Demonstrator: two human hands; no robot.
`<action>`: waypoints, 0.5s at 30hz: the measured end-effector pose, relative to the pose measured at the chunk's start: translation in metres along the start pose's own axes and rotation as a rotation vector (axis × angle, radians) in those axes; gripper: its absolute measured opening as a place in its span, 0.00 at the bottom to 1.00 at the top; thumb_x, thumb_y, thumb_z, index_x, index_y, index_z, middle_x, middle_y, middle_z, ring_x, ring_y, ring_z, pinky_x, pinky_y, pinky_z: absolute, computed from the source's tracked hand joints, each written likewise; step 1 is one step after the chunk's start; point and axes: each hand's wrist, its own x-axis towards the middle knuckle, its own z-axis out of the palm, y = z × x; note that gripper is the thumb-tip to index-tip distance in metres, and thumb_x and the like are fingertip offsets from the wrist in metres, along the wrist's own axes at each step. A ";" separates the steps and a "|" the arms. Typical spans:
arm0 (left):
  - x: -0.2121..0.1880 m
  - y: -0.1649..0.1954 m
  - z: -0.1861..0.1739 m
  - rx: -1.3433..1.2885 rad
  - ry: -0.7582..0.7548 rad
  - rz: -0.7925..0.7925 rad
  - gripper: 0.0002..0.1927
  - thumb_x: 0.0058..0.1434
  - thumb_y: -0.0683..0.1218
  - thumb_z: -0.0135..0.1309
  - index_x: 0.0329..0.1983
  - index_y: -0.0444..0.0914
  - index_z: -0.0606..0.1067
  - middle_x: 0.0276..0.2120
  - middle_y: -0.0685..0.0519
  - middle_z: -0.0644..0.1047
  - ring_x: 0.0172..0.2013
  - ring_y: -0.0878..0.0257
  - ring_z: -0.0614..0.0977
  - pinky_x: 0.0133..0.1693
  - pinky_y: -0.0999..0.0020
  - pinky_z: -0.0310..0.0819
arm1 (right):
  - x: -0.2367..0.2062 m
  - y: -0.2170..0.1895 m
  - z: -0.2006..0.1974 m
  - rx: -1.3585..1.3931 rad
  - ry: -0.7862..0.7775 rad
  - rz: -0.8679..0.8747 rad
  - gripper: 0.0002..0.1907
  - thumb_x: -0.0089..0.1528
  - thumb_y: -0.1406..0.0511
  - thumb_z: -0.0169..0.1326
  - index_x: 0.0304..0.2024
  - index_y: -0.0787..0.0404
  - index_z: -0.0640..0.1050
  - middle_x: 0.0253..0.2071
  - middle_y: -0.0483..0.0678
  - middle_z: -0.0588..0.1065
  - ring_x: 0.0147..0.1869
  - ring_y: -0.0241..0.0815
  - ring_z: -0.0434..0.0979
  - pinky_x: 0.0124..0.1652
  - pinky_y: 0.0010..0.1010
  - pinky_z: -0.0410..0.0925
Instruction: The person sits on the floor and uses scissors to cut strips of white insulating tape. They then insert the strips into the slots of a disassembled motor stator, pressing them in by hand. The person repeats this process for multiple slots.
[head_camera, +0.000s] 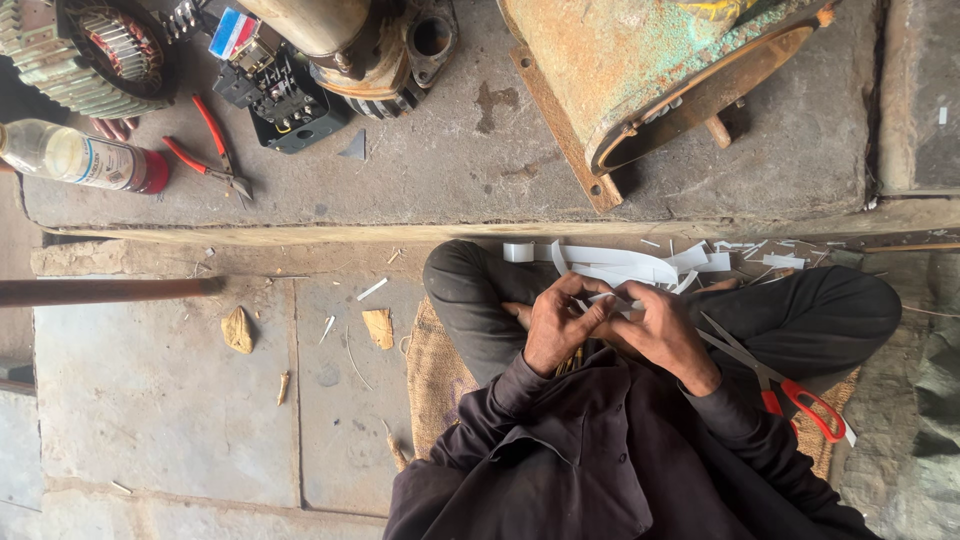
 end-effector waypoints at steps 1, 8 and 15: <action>0.000 -0.001 0.000 -0.006 0.005 -0.017 0.10 0.64 0.45 0.62 0.44 0.34 0.79 0.36 0.54 0.79 0.32 0.69 0.80 0.33 0.73 0.76 | 0.000 0.001 0.000 0.022 -0.006 -0.008 0.17 0.55 0.62 0.64 0.38 0.68 0.78 0.36 0.54 0.81 0.39 0.45 0.84 0.37 0.35 0.72; 0.002 -0.003 -0.009 -0.031 0.012 -0.184 0.10 0.66 0.44 0.59 0.47 0.35 0.79 0.29 0.54 0.80 0.29 0.70 0.80 0.32 0.75 0.75 | 0.003 0.000 -0.020 0.228 -0.042 0.027 0.13 0.64 0.62 0.57 0.45 0.66 0.81 0.39 0.52 0.83 0.41 0.41 0.81 0.40 0.32 0.71; 0.000 -0.009 -0.012 0.025 0.010 -0.171 0.11 0.62 0.42 0.60 0.47 0.35 0.79 0.29 0.54 0.80 0.29 0.71 0.80 0.34 0.75 0.76 | 0.004 -0.023 -0.030 -0.069 0.013 -0.156 0.20 0.57 0.62 0.63 0.50 0.62 0.79 0.38 0.52 0.82 0.40 0.42 0.83 0.41 0.34 0.72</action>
